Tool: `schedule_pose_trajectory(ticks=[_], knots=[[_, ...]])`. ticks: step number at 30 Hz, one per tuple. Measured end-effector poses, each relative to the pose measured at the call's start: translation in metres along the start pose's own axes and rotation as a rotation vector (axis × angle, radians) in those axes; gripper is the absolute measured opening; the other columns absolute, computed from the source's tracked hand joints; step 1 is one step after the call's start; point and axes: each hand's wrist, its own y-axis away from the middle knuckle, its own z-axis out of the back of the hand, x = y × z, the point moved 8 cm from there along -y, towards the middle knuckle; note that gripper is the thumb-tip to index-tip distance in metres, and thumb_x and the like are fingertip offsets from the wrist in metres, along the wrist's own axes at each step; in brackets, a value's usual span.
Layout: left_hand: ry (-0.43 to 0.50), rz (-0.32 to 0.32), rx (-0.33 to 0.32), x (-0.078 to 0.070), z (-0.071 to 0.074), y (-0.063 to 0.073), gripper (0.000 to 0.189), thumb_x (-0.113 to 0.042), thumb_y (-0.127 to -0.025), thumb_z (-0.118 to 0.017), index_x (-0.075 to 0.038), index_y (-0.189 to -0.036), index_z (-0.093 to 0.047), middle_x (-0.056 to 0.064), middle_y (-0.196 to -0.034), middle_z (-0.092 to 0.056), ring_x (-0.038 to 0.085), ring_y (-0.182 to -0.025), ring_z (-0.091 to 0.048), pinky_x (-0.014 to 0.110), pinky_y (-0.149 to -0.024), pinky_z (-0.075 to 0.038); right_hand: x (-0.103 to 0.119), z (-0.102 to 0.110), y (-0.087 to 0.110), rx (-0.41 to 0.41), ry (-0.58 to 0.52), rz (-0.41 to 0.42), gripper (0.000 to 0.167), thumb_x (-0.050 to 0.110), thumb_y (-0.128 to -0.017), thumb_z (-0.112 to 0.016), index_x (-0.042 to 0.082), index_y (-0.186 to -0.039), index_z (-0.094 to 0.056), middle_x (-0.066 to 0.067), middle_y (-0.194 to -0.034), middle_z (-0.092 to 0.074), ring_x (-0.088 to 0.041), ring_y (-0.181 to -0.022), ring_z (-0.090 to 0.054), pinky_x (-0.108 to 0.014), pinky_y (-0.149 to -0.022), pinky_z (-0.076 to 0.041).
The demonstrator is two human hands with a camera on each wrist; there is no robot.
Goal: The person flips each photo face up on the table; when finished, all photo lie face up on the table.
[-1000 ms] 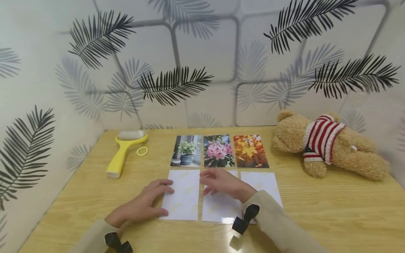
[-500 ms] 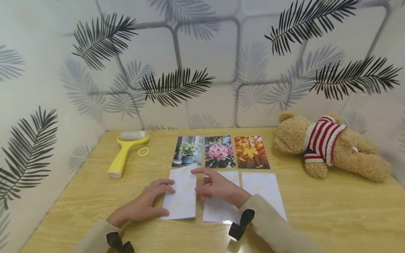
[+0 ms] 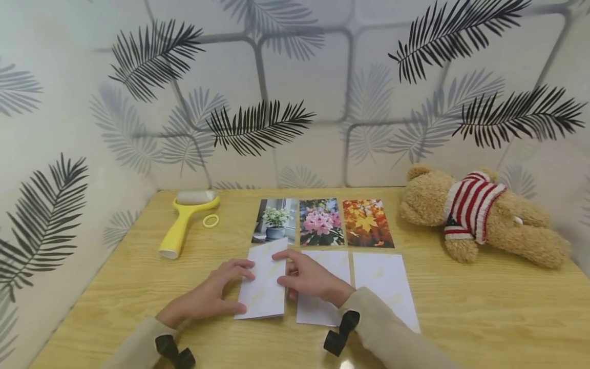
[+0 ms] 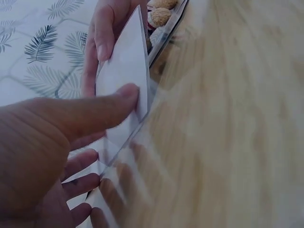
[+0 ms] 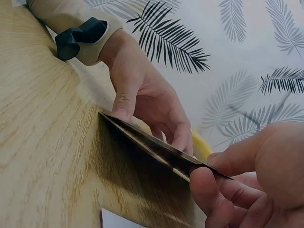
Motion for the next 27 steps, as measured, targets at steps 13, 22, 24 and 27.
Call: schedule_pose_trajectory(ticks=[13,22,24,27], knots=[[0.575,0.2,-0.145,0.022,0.012,-0.001,0.071,-0.015,-0.096,-0.059,-0.002,-0.15,-0.016,0.027,-0.146,-0.036,0.034,-0.127,-0.049,0.033,-0.099,-0.046,0.005,0.006,0.001,0.005,-0.097,0.056,0.051,0.005,-0.098,-0.052,0.004,-0.145,-0.034,0.001,-0.068,-0.04,-0.011,-0.055,-0.051,-0.026,-0.058,-0.046],[0.813,0.255,-0.227,0.026,0.017,-0.001,0.062,-0.009,-0.097,-0.056,-0.003,-0.149,-0.024,0.019,-0.129,-0.056,0.011,-0.101,-0.063,0.026,-0.083,-0.053,0.002,0.001,0.0,0.002,-0.08,0.047,0.052,0.008,-0.097,-0.055,0.007,-0.145,-0.034,-0.002,-0.07,-0.049,-0.014,-0.055,-0.052,-0.027,-0.058,-0.045],[0.854,0.263,-0.246,0.027,0.018,0.0,0.06,-0.008,-0.096,-0.056,-0.003,-0.148,-0.026,0.01,-0.122,-0.059,0.011,-0.097,-0.063,0.025,-0.08,-0.053,0.001,-0.001,0.0,0.017,-0.05,0.041,0.052,0.009,-0.098,-0.055,0.008,-0.145,-0.034,-0.004,-0.071,-0.052,-0.015,-0.055,-0.053,-0.028,-0.057,-0.045],[0.898,0.254,-0.261,0.025,0.02,0.0,0.059,-0.006,-0.095,-0.057,-0.003,-0.147,-0.028,0.0,-0.113,-0.059,0.01,-0.095,-0.063,0.025,-0.077,-0.054,-0.002,-0.006,0.0,0.052,-0.003,0.011,0.051,0.012,-0.099,-0.053,0.012,-0.146,-0.033,-0.006,-0.073,-0.057,-0.015,-0.051,-0.05,-0.027,-0.054,-0.043]])
